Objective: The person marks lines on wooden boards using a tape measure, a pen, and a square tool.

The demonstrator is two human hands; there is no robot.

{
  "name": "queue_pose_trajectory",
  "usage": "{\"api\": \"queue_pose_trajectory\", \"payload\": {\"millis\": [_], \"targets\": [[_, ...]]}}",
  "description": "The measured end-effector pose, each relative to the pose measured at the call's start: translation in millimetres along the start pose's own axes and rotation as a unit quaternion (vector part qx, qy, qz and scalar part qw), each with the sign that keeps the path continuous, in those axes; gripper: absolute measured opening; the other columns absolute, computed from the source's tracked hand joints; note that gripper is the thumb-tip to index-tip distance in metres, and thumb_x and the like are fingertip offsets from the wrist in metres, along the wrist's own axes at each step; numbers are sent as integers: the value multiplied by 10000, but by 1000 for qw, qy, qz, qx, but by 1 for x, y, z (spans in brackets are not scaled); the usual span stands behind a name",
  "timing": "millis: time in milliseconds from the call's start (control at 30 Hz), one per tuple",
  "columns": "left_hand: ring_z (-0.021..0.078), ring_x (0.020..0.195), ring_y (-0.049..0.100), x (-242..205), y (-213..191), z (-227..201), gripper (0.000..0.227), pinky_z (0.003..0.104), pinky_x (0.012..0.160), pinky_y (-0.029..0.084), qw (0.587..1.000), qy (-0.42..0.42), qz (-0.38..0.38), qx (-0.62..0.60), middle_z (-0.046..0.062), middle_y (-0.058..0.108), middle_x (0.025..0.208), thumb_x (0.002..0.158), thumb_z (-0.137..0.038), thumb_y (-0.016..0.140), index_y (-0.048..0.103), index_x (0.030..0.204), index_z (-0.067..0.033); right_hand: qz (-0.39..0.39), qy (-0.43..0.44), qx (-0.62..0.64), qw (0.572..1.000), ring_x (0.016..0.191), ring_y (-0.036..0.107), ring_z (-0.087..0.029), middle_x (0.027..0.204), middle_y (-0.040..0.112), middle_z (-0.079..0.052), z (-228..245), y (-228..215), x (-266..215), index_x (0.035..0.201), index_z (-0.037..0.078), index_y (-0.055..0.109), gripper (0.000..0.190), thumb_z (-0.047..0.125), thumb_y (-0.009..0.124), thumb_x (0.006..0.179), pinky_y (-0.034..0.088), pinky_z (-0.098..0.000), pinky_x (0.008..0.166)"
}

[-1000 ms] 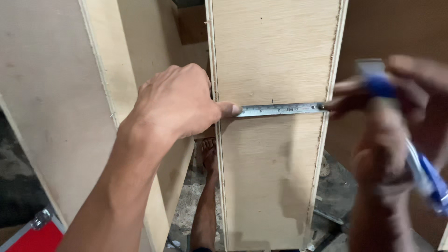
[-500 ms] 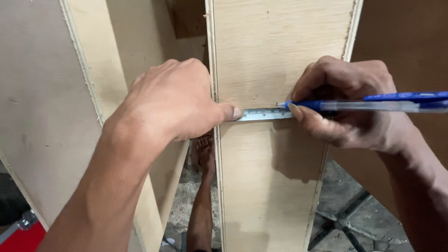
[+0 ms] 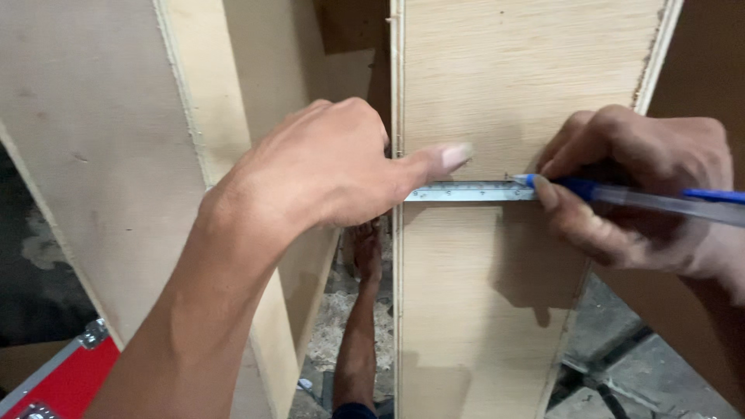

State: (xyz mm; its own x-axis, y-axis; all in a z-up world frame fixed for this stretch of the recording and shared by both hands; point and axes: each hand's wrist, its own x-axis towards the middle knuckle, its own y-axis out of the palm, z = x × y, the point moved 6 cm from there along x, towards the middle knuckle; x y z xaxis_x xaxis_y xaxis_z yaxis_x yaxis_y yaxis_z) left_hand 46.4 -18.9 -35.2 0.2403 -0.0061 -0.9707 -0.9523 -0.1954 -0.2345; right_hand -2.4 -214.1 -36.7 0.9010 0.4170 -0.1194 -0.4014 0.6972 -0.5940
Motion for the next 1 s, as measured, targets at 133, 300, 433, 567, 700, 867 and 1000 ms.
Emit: {"api": "queue_pose_trajectory", "payload": {"millis": [133,300,433,567,700,867,1000], "targets": [[257,669,595,-7,0,3,836,401,668,471,999,-1,10,-42,108,604,721,900,-782,333,490,597,-19,-2,-15,-21,1000,677,698,-150,798,719,-49,3,-1,2,803,34,564,183,141,693,875,444,-217,560],[319,831,635,-8,-1,8,816,441,760,470,999,17,-5,-45,155,580,650,872,-758,221,380,566,-19,7,22,71,997,546,608,-140,780,693,-111,-1,2,2,833,-1,536,161,64,683,833,398,-213,442],[307,810,639,-11,-2,10,804,462,748,484,998,8,-6,-59,137,601,697,868,-761,234,388,575,-29,38,15,107,993,503,591,-155,775,692,-123,-4,5,3,864,-9,515,152,60,646,829,409,-227,431],[293,717,624,-12,-2,10,799,439,708,488,998,11,-8,-64,107,598,700,847,-763,243,434,579,-35,28,13,120,992,556,593,-156,725,652,-112,-4,6,4,914,-29,534,141,38,635,843,429,-221,495],[331,876,653,-14,-3,11,815,477,774,488,998,0,-4,-65,138,676,865,824,-773,263,487,630,-14,26,9,75,997,528,572,-154,707,659,-96,2,4,6,867,-22,576,120,60,660,842,389,-231,466],[199,481,423,-3,4,9,784,365,533,393,998,53,-3,-25,46,433,532,993,-698,500,354,541,-74,24,-21,-15,999,709,712,-135,832,729,-43,1,-1,5,858,52,641,149,168,730,828,466,-210,565],[287,630,494,-2,3,5,646,411,593,368,999,29,-24,25,88,491,589,950,-537,638,401,577,-66,33,-34,-42,998,790,748,-148,863,738,-27,-5,-2,4,847,69,607,165,181,726,826,508,-221,635]]}}
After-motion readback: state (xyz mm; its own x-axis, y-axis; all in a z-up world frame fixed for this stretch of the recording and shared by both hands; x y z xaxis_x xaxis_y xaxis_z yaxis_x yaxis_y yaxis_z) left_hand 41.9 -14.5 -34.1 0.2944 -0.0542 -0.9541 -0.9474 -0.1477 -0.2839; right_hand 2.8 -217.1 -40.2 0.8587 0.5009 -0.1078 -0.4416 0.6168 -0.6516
